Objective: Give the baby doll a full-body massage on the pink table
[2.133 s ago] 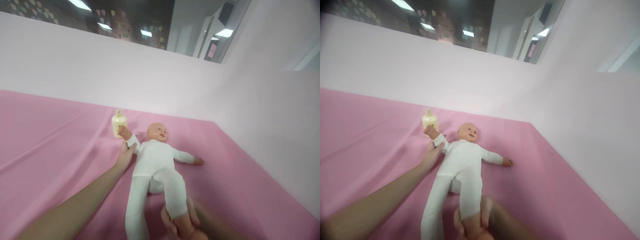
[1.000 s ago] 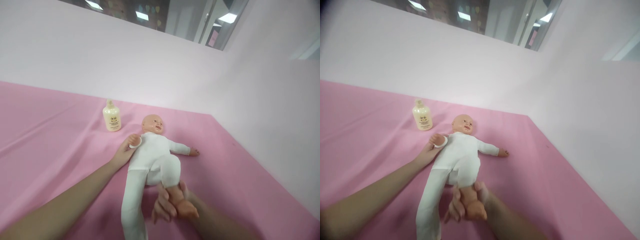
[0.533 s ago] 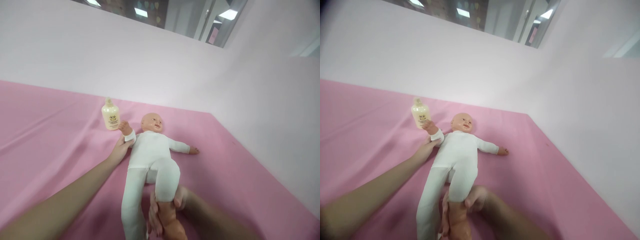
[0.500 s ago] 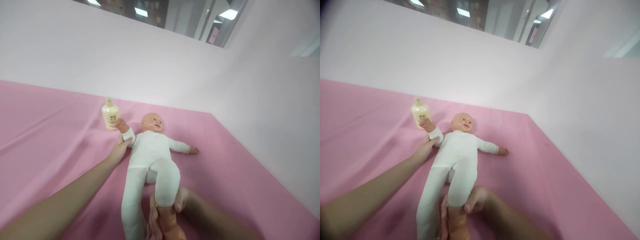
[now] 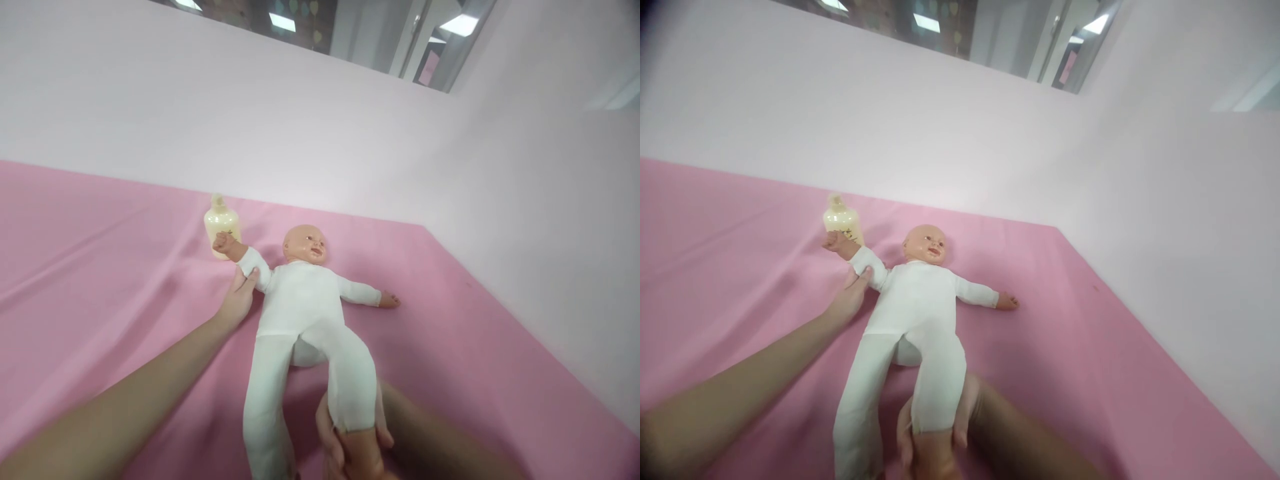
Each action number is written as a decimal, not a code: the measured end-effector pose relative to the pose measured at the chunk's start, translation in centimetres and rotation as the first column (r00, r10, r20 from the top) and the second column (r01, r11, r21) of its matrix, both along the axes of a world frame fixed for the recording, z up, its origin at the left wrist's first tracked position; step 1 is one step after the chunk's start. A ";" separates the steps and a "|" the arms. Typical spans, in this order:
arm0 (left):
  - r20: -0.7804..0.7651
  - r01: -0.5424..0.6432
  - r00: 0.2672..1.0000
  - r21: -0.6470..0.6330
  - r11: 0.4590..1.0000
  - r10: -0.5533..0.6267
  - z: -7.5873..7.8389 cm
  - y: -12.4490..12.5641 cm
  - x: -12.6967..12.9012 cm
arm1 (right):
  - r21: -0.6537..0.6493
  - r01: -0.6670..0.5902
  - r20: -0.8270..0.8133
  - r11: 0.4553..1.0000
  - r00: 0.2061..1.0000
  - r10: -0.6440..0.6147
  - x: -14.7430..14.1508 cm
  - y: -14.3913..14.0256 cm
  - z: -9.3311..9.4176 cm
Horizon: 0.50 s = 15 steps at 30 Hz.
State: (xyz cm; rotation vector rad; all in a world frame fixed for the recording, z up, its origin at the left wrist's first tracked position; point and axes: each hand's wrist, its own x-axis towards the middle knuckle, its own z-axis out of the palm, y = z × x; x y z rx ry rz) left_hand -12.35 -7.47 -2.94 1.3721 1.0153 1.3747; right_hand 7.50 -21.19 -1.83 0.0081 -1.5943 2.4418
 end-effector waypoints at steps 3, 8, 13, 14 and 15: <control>-0.212 0.177 0.967 0.147 0.973 -0.144 0.7 -0.8 0.3 | -0.193 -0.036 -0.298 0.981 0.954 -0.024 1.0 -1.9 -1.4; -0.493 0.416 0.850 0.414 0.809 -0.185 1.8 -1.4 0.4 | -0.519 0.418 -0.142 0.746 0.818 -0.557 2.7 -4.4 0.6; -0.475 0.364 0.866 0.382 0.850 -0.157 1.5 -1.2 0.3 | -0.517 0.466 -0.096 0.718 0.802 -0.590 2.6 -4.1 1.8; -0.455 0.353 0.875 0.363 0.862 -0.166 1.5 -1.1 0.2 | -0.496 0.464 -0.088 0.734 0.814 -0.574 2.5 -4.2 1.7; -0.425 0.339 0.887 0.339 0.877 -0.179 1.5 -1.1 0.2 | -0.475 0.467 -0.067 0.746 0.826 -0.560 2.4 -4.3 1.7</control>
